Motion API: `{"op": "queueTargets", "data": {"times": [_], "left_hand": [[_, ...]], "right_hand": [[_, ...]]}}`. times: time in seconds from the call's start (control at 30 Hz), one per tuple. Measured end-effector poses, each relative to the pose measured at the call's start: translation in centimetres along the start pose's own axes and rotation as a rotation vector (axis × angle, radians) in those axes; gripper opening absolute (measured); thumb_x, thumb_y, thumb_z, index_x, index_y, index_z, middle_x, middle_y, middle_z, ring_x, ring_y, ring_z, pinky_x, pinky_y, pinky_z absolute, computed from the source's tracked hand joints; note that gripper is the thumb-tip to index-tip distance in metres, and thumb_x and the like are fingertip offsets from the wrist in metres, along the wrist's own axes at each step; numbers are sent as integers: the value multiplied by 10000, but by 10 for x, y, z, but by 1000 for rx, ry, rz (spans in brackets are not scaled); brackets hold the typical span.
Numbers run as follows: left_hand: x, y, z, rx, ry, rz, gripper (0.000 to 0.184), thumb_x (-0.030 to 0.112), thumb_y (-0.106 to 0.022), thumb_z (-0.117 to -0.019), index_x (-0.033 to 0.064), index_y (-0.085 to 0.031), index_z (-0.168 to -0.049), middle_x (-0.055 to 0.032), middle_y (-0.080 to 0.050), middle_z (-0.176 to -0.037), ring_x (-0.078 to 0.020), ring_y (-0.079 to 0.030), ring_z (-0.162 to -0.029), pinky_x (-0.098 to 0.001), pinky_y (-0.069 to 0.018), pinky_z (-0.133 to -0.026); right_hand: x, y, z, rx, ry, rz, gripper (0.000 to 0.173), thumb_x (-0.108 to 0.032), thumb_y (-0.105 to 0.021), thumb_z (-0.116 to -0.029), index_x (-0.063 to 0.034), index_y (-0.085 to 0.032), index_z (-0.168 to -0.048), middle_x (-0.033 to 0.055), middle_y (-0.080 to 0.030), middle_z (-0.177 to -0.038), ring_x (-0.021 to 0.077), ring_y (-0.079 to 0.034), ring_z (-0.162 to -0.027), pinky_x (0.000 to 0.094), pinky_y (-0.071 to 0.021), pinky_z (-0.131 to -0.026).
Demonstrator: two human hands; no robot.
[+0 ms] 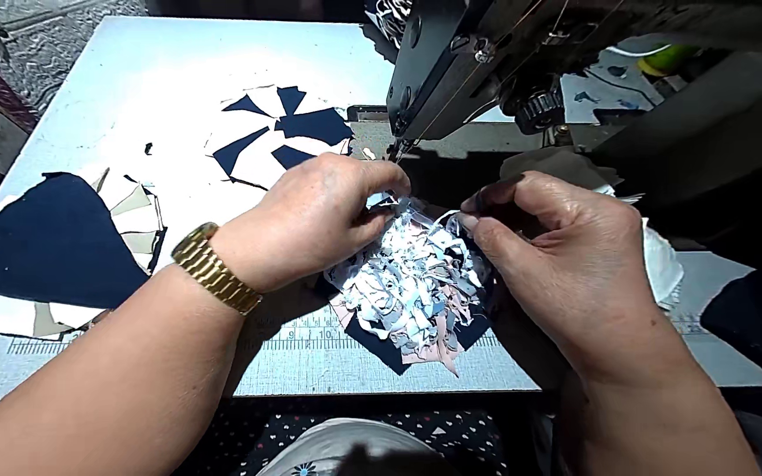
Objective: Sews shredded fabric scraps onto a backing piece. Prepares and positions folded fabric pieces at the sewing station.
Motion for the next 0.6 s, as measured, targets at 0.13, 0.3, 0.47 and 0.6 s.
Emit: {"op": "queueTargets", "data": {"times": [0.13,0.3,0.47,0.6], "left_hand": [[-2,-13,-7,-71,39,-66,225,200,-592,-1008,161,-702,-1200,15,-638,-783,-122,-582,-671,-371,-500,-637],[-3,-14,-10,-80,46,-77,194,193,-584,-993,178,-723,-1128,26,-645,-791,-115,-589,-684,-370,-496,-635],[1,-8,-8,-46,20,-45,157,205,-594,-979,167,-711,-1076,43,-636,-775,-92,-585,-675,-348,-484,-618],[8,-11,-7,-55,-31,-21,172,241,-599,-983,170,-729,-1071,52,-623,-742,-84,-567,-645,-337,-476,-595]], "right_hand": [[-9,-6,-7,-27,28,-176,110,-86,-678,-944,-54,-675,-1049,12,-684,-943,6,-655,-806,139,-556,-726],[-1,-22,-6,-93,66,-61,142,-131,-692,-938,-105,-777,-1049,61,-698,-1046,108,-643,-986,257,-517,-865],[6,-16,-4,-64,32,-49,106,-121,-698,-935,-78,-757,-1012,51,-701,-1032,51,-657,-985,172,-531,-869],[14,-11,-3,-13,-16,-7,94,-91,-670,-940,-77,-741,-1001,41,-703,-964,35,-657,-882,167,-539,-787]]}}
Point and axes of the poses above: each hand's wrist, its own z-axis away from the middle knuckle, its own y-axis out of the back of the hand, x = y × z, the point moved 10 cm from there along -z, towards the middle knuckle
